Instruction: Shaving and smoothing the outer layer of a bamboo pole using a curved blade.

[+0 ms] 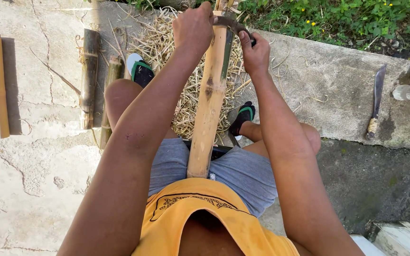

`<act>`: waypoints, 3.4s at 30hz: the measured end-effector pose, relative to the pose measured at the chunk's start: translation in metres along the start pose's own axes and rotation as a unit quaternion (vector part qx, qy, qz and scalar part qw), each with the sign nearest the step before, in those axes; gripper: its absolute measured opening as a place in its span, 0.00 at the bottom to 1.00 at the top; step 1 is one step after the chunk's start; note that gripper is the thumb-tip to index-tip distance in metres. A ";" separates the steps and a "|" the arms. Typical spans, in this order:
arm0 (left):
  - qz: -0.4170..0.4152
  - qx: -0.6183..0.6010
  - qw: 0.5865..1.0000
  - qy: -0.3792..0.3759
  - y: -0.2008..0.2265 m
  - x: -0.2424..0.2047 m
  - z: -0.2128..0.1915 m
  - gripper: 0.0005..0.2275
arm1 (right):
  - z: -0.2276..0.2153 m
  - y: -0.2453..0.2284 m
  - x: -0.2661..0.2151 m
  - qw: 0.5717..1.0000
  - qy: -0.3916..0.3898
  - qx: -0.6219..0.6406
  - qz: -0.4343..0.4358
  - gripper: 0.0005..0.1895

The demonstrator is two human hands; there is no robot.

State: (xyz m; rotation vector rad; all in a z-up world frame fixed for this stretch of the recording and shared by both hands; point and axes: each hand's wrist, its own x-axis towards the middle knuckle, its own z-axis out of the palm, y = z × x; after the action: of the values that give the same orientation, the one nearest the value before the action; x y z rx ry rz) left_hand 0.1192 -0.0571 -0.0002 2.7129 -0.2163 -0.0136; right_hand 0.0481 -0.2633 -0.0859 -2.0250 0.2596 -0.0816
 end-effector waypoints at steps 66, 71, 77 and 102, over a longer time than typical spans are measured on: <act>-0.266 -0.502 0.821 -0.062 -0.023 -0.025 0.033 0.16 | -0.017 -0.039 0.004 0.886 -0.039 -0.402 -0.229 0.09; -0.249 -0.501 0.828 -0.034 -0.021 0.009 0.036 0.15 | -0.014 -0.029 0.042 0.887 -0.016 -0.387 -0.251 0.11; -0.171 -0.457 0.873 0.003 -0.031 0.052 0.070 0.12 | -0.013 -0.027 0.058 0.882 0.019 -0.386 -0.268 0.13; -0.254 -0.613 0.745 -0.067 -0.037 0.044 0.060 0.15 | -0.019 -0.043 0.064 0.838 0.034 -0.456 -0.297 0.14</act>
State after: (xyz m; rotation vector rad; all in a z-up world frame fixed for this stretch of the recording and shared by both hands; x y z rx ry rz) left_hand 0.1652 -0.0550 -0.0684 1.3512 0.3921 -0.3718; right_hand 0.1132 -0.2753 -0.0426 -2.9999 -0.3892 -0.4990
